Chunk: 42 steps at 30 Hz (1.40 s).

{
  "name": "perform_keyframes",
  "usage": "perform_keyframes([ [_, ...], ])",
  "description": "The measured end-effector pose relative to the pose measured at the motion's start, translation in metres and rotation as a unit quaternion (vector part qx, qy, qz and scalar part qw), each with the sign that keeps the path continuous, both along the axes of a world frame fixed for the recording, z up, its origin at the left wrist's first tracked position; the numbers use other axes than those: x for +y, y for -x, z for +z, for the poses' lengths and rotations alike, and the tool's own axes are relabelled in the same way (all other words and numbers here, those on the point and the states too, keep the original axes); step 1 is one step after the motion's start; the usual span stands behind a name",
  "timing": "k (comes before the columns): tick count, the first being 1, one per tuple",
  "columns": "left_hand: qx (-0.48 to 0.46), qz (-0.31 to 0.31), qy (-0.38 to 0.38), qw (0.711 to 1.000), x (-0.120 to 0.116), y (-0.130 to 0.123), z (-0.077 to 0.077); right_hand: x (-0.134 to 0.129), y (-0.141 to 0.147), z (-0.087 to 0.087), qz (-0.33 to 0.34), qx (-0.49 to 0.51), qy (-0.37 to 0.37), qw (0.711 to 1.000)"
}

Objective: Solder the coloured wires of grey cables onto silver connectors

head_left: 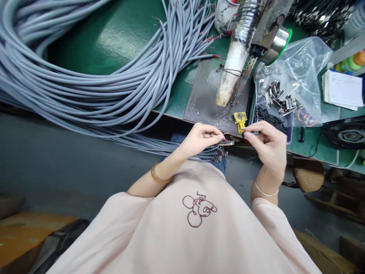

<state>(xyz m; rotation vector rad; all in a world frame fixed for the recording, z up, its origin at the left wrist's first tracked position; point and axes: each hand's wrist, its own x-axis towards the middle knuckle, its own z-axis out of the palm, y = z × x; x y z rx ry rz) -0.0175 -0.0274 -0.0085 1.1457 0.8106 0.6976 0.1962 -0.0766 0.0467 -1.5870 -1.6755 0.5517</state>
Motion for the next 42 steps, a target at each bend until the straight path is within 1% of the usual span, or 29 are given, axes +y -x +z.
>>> perform_keyframes([
  [2, 0.004, -0.002, -0.011, 1.000, 0.000, -0.001, 0.001, 0.001, 0.014, -0.007, 0.026, 0.006, 0.007, 1.000],
  [5, 0.016, 0.003, -0.018, 1.000, -0.001, -0.002, 0.002, 0.007, 0.021, -0.015, 0.043, -0.003, 0.004, 0.999],
  [10, 0.023, -0.002, -0.020, 1.000, -0.002, -0.001, 0.003, 0.008, 0.022, -0.018, 0.068, -0.013, 0.010, 0.998],
  [14, 0.019, -0.019, -0.019, 0.999, -0.003, -0.002, 0.002, 0.007, 0.025, -0.021, 0.095, -0.054, 0.018, 0.994],
  [16, -0.006, -0.015, -0.010, 1.000, -0.004, -0.002, 0.001, 0.007, 0.027, -0.021, 0.112, -0.068, 0.007, 0.991],
  [18, -0.066, -0.014, 0.026, 0.997, -0.004, -0.001, -0.001, 0.007, 0.028, -0.021, 0.125, -0.059, -0.007, 0.990],
  [20, -0.129, -0.021, 0.065, 0.989, -0.004, 0.001, -0.004, 0.006, 0.029, -0.020, 0.110, -0.035, -0.026, 0.993],
  [21, -0.150, -0.026, 0.079, 0.985, -0.004, 0.002, -0.005, 0.005, 0.028, -0.018, 0.083, -0.024, -0.040, 0.995],
  [24, -0.181, -0.040, 0.099, 0.978, -0.001, 0.005, -0.006, 0.003, 0.026, -0.015, -0.038, -0.011, -0.080, 0.996],
  [25, -0.190, -0.045, 0.106, 0.975, -0.001, 0.006, -0.007, 0.003, 0.025, -0.015, -0.063, -0.004, -0.075, 0.995],
  [26, -0.200, -0.050, 0.114, 0.972, 0.000, 0.007, -0.007, 0.003, 0.024, -0.014, -0.071, 0.006, -0.056, 0.996],
  [27, -0.211, -0.054, 0.122, 0.968, 0.001, 0.007, -0.007, 0.002, 0.023, -0.014, -0.064, 0.018, -0.029, 0.997],
  [30, -0.231, -0.066, 0.144, 0.960, 0.002, 0.008, -0.008, 0.003, 0.023, -0.013, -0.009, 0.042, 0.053, 0.998],
  [35, -0.237, -0.080, 0.141, 0.958, 0.002, 0.008, -0.010, 0.006, 0.023, -0.011, 0.029, 0.063, 0.106, 0.992],
  [37, -0.232, -0.071, 0.127, 0.962, 0.001, 0.007, -0.011, 0.007, 0.021, -0.011, 0.037, 0.079, 0.132, 0.987],
  [42, -0.196, -0.023, 0.091, 0.976, 0.000, 0.005, -0.012, 0.008, 0.016, -0.014, 0.067, 0.147, 0.189, 0.969],
])
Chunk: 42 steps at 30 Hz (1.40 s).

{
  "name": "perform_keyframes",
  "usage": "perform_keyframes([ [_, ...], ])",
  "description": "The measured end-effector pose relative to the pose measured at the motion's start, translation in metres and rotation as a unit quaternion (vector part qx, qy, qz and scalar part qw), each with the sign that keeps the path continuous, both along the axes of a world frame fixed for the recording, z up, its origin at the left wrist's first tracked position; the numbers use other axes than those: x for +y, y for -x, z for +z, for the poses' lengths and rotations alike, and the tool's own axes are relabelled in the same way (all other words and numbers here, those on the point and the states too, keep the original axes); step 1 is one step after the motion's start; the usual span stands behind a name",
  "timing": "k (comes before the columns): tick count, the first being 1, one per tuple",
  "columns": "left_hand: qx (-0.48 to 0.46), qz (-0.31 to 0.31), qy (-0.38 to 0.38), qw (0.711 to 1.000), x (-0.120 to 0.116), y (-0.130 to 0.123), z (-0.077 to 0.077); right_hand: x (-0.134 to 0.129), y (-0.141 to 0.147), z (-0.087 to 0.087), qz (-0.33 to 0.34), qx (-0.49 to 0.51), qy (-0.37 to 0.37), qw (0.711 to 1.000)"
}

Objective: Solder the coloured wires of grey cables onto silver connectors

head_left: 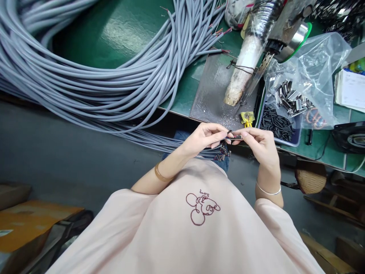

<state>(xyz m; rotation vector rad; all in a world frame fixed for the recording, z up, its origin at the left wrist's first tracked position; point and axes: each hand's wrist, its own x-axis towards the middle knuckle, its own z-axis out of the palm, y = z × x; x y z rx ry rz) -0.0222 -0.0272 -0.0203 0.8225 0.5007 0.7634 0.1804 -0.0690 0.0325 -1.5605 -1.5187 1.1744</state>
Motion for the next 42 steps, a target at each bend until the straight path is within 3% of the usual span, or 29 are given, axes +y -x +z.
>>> perform_keyframes([
  [5, 0.028, 0.027, -0.041, 0.998, -0.001, 0.001, 0.005, 0.002, -0.001, -0.005, 0.023, 0.059, 0.029, 0.998],
  [9, 0.038, 0.042, -0.155, 0.986, 0.002, 0.003, 0.012, 0.001, -0.001, -0.009, -0.019, 0.109, 0.017, 0.994],
  [11, 0.069, 0.075, -0.240, 0.965, 0.002, 0.002, 0.012, 0.000, 0.001, -0.012, -0.055, 0.124, 0.009, 0.991],
  [15, 0.141, 0.176, -0.383, 0.896, -0.003, -0.006, 0.004, -0.003, 0.007, -0.018, -0.129, 0.138, -0.010, 0.982],
  [17, 0.158, 0.211, -0.425, 0.866, -0.007, -0.010, 0.000, -0.005, 0.010, -0.021, -0.154, 0.135, -0.022, 0.978],
  [19, 0.163, 0.225, -0.437, 0.855, -0.010, -0.012, -0.001, -0.006, 0.012, -0.024, -0.168, 0.128, -0.029, 0.977],
  [22, 0.149, 0.203, -0.377, 0.891, -0.009, -0.012, 0.000, -0.008, 0.015, -0.029, -0.176, 0.093, -0.046, 0.979],
  [25, 0.093, 0.139, -0.245, 0.955, -0.004, -0.010, 0.000, -0.010, 0.016, -0.031, -0.179, 0.027, -0.081, 0.980],
  [27, 0.049, 0.100, -0.172, 0.979, -0.002, -0.009, -0.001, -0.011, 0.018, -0.030, -0.175, 0.006, -0.098, 0.980],
  [30, 0.030, 0.071, -0.119, 0.990, 0.000, -0.008, -0.002, -0.012, 0.019, -0.026, -0.173, -0.008, -0.115, 0.978],
  [35, 0.042, 0.061, -0.112, 0.991, 0.000, -0.005, -0.004, -0.013, 0.017, -0.020, -0.191, -0.057, -0.150, 0.968],
  [39, 0.056, 0.102, -0.068, 0.991, -0.001, -0.007, -0.009, -0.013, 0.014, -0.016, -0.262, -0.066, -0.246, 0.931],
  [42, 0.057, 0.106, -0.041, 0.992, -0.001, -0.009, -0.013, -0.015, 0.010, -0.015, -0.305, -0.090, -0.276, 0.907],
])
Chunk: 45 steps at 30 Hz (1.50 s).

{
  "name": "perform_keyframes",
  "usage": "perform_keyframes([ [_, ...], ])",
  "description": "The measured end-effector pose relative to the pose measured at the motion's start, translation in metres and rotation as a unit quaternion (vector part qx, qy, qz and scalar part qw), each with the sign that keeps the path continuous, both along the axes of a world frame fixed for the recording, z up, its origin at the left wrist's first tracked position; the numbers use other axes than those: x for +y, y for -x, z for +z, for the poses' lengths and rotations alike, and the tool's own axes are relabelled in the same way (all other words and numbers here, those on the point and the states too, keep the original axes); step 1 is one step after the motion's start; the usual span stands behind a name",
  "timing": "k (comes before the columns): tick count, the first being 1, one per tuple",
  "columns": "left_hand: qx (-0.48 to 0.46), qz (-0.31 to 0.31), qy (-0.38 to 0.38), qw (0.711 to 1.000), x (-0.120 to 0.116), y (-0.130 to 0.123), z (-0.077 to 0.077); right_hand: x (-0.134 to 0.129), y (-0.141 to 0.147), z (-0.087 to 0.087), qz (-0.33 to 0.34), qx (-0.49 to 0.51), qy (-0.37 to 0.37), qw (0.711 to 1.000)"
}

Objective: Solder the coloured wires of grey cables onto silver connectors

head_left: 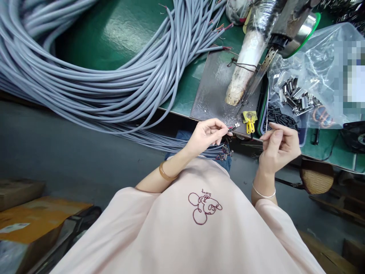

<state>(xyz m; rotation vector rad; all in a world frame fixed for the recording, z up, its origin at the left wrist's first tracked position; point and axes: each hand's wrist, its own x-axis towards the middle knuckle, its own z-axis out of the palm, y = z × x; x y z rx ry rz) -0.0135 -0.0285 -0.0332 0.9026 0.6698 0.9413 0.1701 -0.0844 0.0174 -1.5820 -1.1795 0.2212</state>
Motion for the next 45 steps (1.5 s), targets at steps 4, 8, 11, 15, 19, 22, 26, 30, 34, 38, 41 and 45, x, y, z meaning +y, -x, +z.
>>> perform_keyframes([
  [4, -0.010, 0.002, 0.004, 1.000, 0.000, -0.001, -0.002, -0.005, -0.003, 0.001, 0.005, -0.107, -0.040, 0.993],
  [8, 0.002, 0.003, -0.006, 1.000, 0.000, -0.001, 0.000, -0.008, 0.002, 0.008, 0.065, -0.068, -0.056, 0.994],
  [11, 0.023, 0.007, -0.021, 0.999, -0.002, 0.000, 0.002, -0.005, 0.006, 0.013, 0.121, -0.141, 0.025, 0.982],
  [15, 0.053, 0.021, -0.067, 0.996, -0.004, -0.001, 0.004, 0.003, 0.006, 0.010, 0.201, -0.282, 0.012, 0.938],
  [19, 0.062, 0.067, -0.095, 0.991, -0.003, -0.005, 0.005, 0.009, 0.009, -0.003, 0.207, -0.290, 0.002, 0.935],
  [22, 0.066, 0.105, -0.101, 0.987, -0.001, -0.009, 0.004, 0.011, 0.012, -0.012, 0.176, -0.261, -0.011, 0.949],
  [26, 0.052, 0.100, -0.089, 0.990, 0.001, -0.011, 0.001, 0.013, 0.015, -0.020, 0.156, -0.209, -0.022, 0.965],
  [30, 0.077, 0.120, -0.111, 0.984, 0.000, -0.012, 0.000, 0.012, 0.016, -0.025, 0.154, -0.202, -0.039, 0.966],
  [34, 0.102, 0.143, -0.140, 0.974, 0.001, -0.013, 0.001, 0.012, 0.017, -0.028, 0.138, -0.218, -0.054, 0.965],
  [38, 0.101, 0.144, -0.133, 0.975, 0.002, -0.013, 0.003, 0.014, 0.017, -0.028, 0.138, -0.217, -0.052, 0.965],
  [41, 0.090, 0.135, -0.116, 0.980, 0.003, -0.012, 0.003, 0.015, 0.017, -0.028, 0.144, -0.212, -0.052, 0.965],
  [45, 0.120, 0.153, -0.146, 0.970, 0.003, -0.013, 0.004, 0.015, 0.018, -0.029, 0.150, -0.206, -0.065, 0.965],
])
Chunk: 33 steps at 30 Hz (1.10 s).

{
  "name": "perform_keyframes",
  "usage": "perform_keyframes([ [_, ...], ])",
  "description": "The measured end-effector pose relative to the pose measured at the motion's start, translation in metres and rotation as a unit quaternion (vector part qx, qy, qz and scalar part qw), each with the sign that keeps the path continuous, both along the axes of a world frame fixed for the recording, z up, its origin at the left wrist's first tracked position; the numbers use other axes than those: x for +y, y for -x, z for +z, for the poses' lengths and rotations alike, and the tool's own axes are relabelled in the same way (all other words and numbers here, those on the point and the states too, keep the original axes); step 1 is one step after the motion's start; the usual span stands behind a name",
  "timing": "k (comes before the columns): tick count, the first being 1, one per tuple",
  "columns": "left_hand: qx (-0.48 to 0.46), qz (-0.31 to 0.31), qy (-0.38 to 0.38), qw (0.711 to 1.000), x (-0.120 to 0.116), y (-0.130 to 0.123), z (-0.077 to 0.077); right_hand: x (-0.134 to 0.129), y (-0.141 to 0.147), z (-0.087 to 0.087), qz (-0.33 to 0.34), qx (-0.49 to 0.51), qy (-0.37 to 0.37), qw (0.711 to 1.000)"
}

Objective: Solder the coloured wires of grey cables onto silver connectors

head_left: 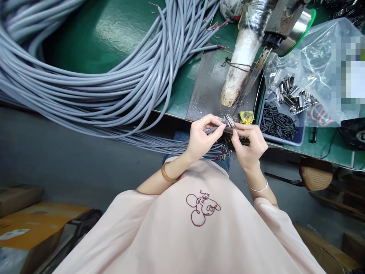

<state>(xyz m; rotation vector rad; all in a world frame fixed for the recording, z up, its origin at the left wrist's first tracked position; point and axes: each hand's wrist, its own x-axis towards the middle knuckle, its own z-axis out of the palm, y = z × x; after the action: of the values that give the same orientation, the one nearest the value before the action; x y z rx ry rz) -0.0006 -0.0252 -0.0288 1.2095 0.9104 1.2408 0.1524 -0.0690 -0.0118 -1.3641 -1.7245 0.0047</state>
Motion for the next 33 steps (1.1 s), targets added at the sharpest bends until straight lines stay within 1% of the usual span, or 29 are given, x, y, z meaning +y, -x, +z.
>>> perform_keyframes([
  [2, 0.021, 0.010, -0.013, 1.000, 0.000, -0.001, 0.001, -0.002, -0.001, 0.001, -0.001, 0.039, 0.024, 0.999],
  [4, 0.031, 0.017, -0.016, 0.999, 0.000, -0.002, 0.002, -0.007, -0.003, 0.005, -0.022, 0.094, 0.044, 0.994],
  [7, 0.036, 0.022, -0.017, 0.999, 0.002, -0.002, 0.002, -0.013, -0.007, 0.012, -0.072, 0.156, 0.002, 0.985],
  [9, 0.036, 0.026, -0.019, 0.999, 0.003, -0.003, 0.002, -0.015, -0.009, 0.015, -0.085, 0.176, -0.007, 0.981],
  [10, 0.035, 0.027, -0.020, 0.999, 0.004, -0.003, 0.002, -0.014, -0.009, 0.016, -0.084, 0.173, 0.003, 0.981],
  [12, 0.029, 0.030, -0.024, 0.999, 0.005, -0.003, 0.002, -0.011, -0.009, 0.015, -0.074, 0.125, 0.030, 0.989],
  [14, 0.022, 0.029, -0.032, 0.999, 0.006, -0.004, 0.003, -0.006, -0.008, 0.012, -0.053, 0.049, 0.029, 0.997],
  [16, 0.020, 0.028, -0.040, 0.999, 0.008, -0.005, 0.004, 0.000, -0.007, 0.008, -0.027, 0.003, 0.020, 0.999],
  [20, 0.024, 0.030, -0.050, 0.998, 0.012, -0.007, 0.008, 0.007, -0.006, 0.004, 0.000, 0.020, 0.009, 1.000],
  [25, 0.033, 0.032, -0.064, 0.997, 0.015, -0.006, 0.012, 0.010, -0.006, 0.008, 0.011, 0.040, 0.008, 0.999],
  [33, 0.034, 0.042, -0.085, 0.995, 0.016, -0.004, 0.017, 0.014, -0.003, 0.012, 0.014, 0.015, -0.013, 1.000],
])
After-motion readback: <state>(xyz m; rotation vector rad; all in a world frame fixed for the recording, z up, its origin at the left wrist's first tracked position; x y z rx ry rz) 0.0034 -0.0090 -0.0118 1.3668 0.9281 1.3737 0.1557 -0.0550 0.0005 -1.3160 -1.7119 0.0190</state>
